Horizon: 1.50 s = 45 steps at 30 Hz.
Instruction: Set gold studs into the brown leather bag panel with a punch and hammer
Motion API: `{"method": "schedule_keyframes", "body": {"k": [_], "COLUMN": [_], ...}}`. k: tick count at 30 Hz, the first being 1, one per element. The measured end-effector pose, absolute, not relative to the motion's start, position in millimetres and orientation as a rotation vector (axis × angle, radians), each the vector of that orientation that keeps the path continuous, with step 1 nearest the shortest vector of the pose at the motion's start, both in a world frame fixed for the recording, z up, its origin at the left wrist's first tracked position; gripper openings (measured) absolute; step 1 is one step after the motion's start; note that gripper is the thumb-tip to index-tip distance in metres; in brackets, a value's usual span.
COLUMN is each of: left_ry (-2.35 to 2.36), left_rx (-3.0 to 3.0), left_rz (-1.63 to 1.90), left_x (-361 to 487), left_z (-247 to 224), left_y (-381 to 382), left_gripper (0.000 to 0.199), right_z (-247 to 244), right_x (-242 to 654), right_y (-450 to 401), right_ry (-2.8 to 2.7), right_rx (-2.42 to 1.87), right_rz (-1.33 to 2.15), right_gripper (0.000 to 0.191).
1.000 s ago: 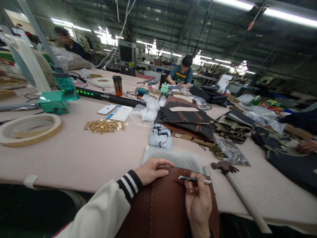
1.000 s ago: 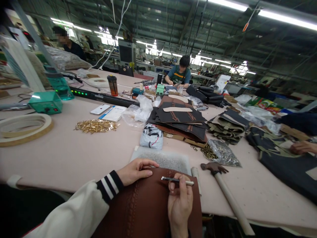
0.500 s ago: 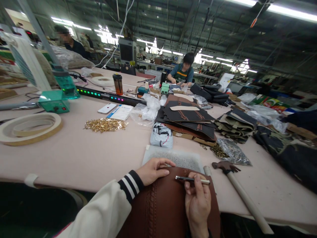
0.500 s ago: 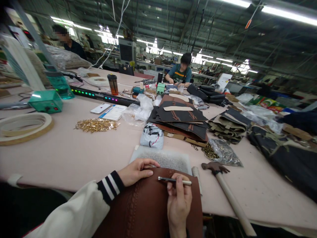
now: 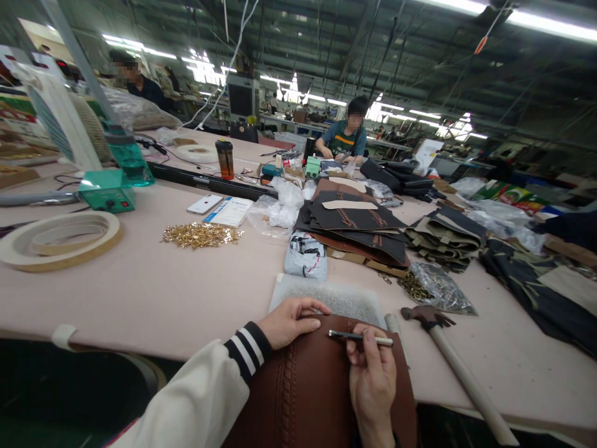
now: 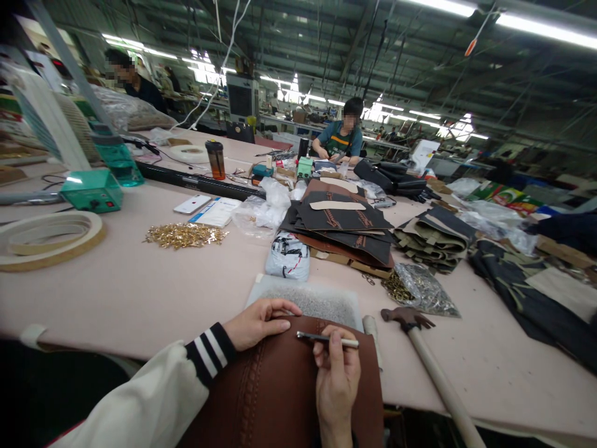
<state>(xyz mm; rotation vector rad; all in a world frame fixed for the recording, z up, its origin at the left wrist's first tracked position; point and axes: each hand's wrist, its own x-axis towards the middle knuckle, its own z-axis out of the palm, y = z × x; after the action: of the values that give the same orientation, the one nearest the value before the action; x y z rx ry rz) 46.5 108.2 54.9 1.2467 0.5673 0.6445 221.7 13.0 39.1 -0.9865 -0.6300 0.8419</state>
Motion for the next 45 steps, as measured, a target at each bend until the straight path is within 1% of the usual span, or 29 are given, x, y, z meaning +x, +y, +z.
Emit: {"method": "schedule_keyframes", "body": {"k": [9,18,26,32,41,45], "left_ry": [0.663,0.707,0.705,0.716,0.758,0.829], "left_rx": [1.294,1.387,1.411,1.44,1.571,1.649], "left_rz": [0.65,0.679,0.674,0.679,0.689,0.728], "left_x": [46.5,46.3,48.5,48.5,50.9,51.6], "left_z": [53.6,55.8,54.3,52.1,51.3,51.3], "left_y": [107.6,106.1,106.0,106.0,102.8,99.8], "left_gripper": [0.057,0.057,0.048,0.042,0.027,0.021], "right_z": [40.8,41.4,52.0,58.3,76.0,75.4], "right_x": [219.7,219.3,227.2,230.5,224.8,223.1], "right_y": [11.9,8.4,-0.3,-1.2,-0.9,0.4], "right_ry": [-0.654,-0.897,-1.286,-1.484,-1.669,-1.672], "right_rx": [-1.01,-1.081,-1.287,-1.356,-1.396,-1.421], "right_rz": [0.825,0.698,0.521,0.413,0.318,0.352], "right_gripper": [0.024,0.021,0.017,0.014,0.016,0.017]}}
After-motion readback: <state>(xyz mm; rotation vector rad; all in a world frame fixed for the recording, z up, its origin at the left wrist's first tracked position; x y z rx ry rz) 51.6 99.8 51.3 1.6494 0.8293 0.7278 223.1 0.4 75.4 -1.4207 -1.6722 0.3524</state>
